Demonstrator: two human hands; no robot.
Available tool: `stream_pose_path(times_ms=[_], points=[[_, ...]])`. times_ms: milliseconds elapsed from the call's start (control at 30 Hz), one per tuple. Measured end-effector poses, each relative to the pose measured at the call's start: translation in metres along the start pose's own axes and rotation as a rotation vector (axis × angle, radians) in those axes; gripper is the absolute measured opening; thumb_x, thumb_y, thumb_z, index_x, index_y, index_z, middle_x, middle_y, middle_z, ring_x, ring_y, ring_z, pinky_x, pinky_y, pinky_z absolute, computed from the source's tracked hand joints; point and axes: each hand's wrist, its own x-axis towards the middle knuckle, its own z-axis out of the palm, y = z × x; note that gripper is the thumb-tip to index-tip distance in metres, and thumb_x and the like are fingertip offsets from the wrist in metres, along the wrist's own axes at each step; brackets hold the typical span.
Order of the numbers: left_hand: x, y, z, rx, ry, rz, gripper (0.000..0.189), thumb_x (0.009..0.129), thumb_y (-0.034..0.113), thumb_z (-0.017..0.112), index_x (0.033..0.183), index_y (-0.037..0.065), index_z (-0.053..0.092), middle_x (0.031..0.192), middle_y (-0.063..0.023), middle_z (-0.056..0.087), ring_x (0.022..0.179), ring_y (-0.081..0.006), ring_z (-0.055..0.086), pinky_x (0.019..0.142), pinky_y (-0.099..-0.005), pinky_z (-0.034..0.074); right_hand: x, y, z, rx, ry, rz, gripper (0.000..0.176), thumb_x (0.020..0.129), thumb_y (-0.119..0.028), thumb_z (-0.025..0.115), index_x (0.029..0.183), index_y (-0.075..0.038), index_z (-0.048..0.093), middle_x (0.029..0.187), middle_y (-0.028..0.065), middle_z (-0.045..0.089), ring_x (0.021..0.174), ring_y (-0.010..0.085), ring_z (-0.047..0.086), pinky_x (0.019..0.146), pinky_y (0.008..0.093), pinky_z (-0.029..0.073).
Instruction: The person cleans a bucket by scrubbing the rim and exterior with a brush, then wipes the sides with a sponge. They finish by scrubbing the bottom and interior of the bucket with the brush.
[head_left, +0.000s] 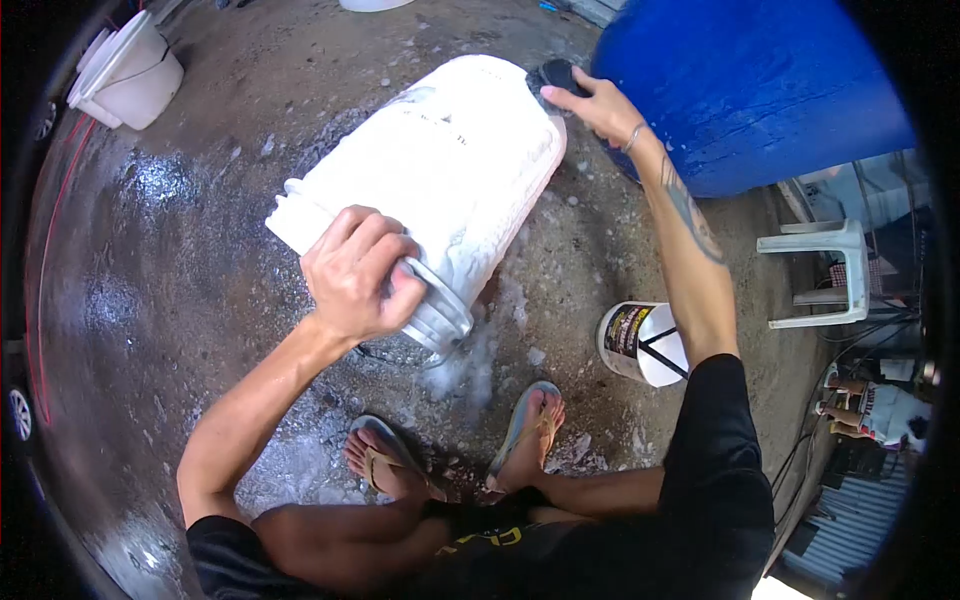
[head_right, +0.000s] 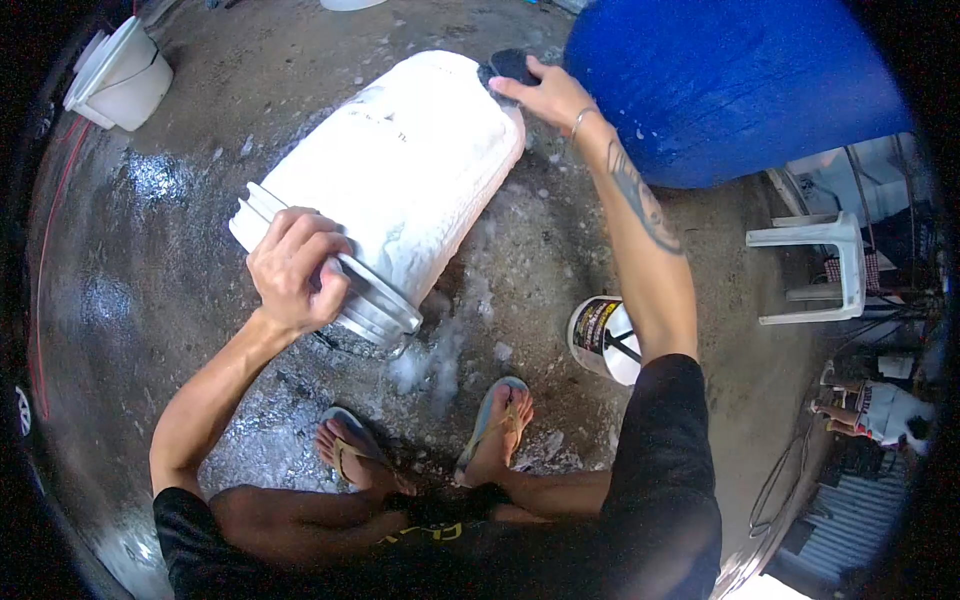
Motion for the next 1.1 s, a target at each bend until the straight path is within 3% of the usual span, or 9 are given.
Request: stream_pose_path(times_ms=[200, 333, 467, 533, 667, 767, 833, 933, 1100], points=[[0.003, -0.008, -0.002, 0.019, 0.002, 0.040, 0.017, 0.061, 0.015, 0.054, 0.073, 0.006, 0.063, 0.078, -0.0092, 0.061, 0.079, -0.0275, 0.061, 0.063, -0.0381, 0.051, -0.140, -0.059, 0.069, -0.263, -0.006, -0.805, 0.079, 0.084, -0.057, 0.065, 0.143, -0.008, 0.045, 0.132, 0.0264, 0.056, 0.121, 0.0359, 0.057, 0.104, 0.0395, 0.044], [0.002, -0.018, 0.001, -0.017, 0.105, 0.088, 0.016, 0.056, 0.015, 0.056, 0.069, 0.007, 0.061, 0.073, -0.0067, 0.059, 0.069, -0.0244, 0.059, 0.058, -0.0350, 0.050, -0.039, 0.025, 0.037, 0.031, 0.145, -0.151, 0.092, 0.081, -0.061, 0.068, 0.140, 0.005, 0.044, 0.125, 0.0281, 0.060, 0.117, 0.0302, 0.062, 0.097, 0.0371, 0.050], [0.002, -0.016, 0.000, -0.010, 0.078, 0.109, 0.018, 0.055, 0.015, 0.057, 0.071, 0.006, 0.061, 0.075, -0.0076, 0.059, 0.070, -0.0249, 0.059, 0.058, -0.0348, 0.050, -0.107, -0.043, 0.051, -0.012, -0.036, -0.300, 0.082, 0.081, -0.055, 0.070, 0.141, -0.003, 0.048, 0.131, 0.0319, 0.054, 0.124, 0.0376, 0.055, 0.104, 0.0393, 0.043], [0.005, -0.019, 0.000, 0.004, 0.092, 0.142, 0.021, 0.055, 0.017, 0.059, 0.073, 0.006, 0.061, 0.075, -0.0075, 0.060, 0.070, -0.0249, 0.059, 0.058, -0.0346, 0.050, -0.154, -0.067, 0.073, -0.056, -0.126, -0.705, 0.079, 0.081, -0.054, 0.069, 0.140, -0.006, 0.050, 0.138, 0.0301, 0.049, 0.133, 0.0406, 0.045, 0.110, 0.0417, 0.036], [-0.010, 0.004, 0.015, 0.005, 0.003, 0.110, 0.018, 0.061, 0.017, 0.058, 0.074, 0.005, 0.064, 0.079, -0.0101, 0.063, 0.076, -0.0260, 0.063, 0.063, -0.0345, 0.054, -0.058, -0.033, 0.019, -0.142, 0.011, -0.190, 0.093, 0.081, -0.060, 0.069, 0.140, 0.007, 0.044, 0.136, 0.0288, 0.051, 0.129, 0.0349, 0.051, 0.108, 0.0387, 0.039], [-0.011, 0.033, 0.022, 0.026, -0.002, 0.174, 0.021, 0.056, 0.023, 0.064, 0.068, 0.007, 0.060, 0.078, -0.0074, 0.058, 0.076, -0.0238, 0.059, 0.068, -0.0332, 0.052, -0.011, -0.013, -0.002, -0.266, 0.050, -0.231, 0.100, 0.079, -0.066, 0.066, 0.139, 0.011, 0.042, 0.138, 0.0294, 0.049, 0.127, 0.0364, 0.052, 0.107, 0.0355, 0.042], [-0.011, 0.034, 0.022, 0.022, -0.009, 0.201, 0.023, 0.056, 0.025, 0.065, 0.069, 0.006, 0.061, 0.079, -0.0073, 0.058, 0.079, -0.0239, 0.060, 0.074, -0.0339, 0.052, -0.084, -0.074, 0.015, -0.308, -0.264, -0.198, 0.089, 0.082, -0.062, 0.066, 0.140, 0.002, 0.046, 0.140, 0.0298, 0.047, 0.131, 0.0357, 0.048, 0.110, 0.0368, 0.037], [-0.017, 0.037, 0.024, 0.009, -0.041, 0.249, 0.029, 0.059, 0.029, 0.066, 0.073, 0.004, 0.063, 0.082, -0.0074, 0.059, 0.086, -0.0246, 0.061, 0.089, -0.0372, 0.050, -0.130, -0.075, 0.033, -0.417, -0.199, -0.659, 0.077, 0.083, -0.064, 0.061, 0.143, -0.017, 0.048, 0.122, 0.0263, 0.062, 0.117, 0.0370, 0.061, 0.099, 0.0401, 0.047], [-0.019, 0.040, 0.031, 0.054, -0.005, 0.339, 0.021, 0.068, 0.024, 0.064, 0.074, 0.004, 0.064, 0.083, -0.0089, 0.064, 0.082, -0.0243, 0.064, 0.079, -0.0350, 0.055, -0.037, -0.037, -0.007, -0.326, -0.071, -0.142, 0.088, 0.081, -0.062, 0.065, 0.138, 0.002, 0.049, 0.122, 0.0280, 0.062, 0.113, 0.0345, 0.063, 0.097, 0.0381, 0.048]])
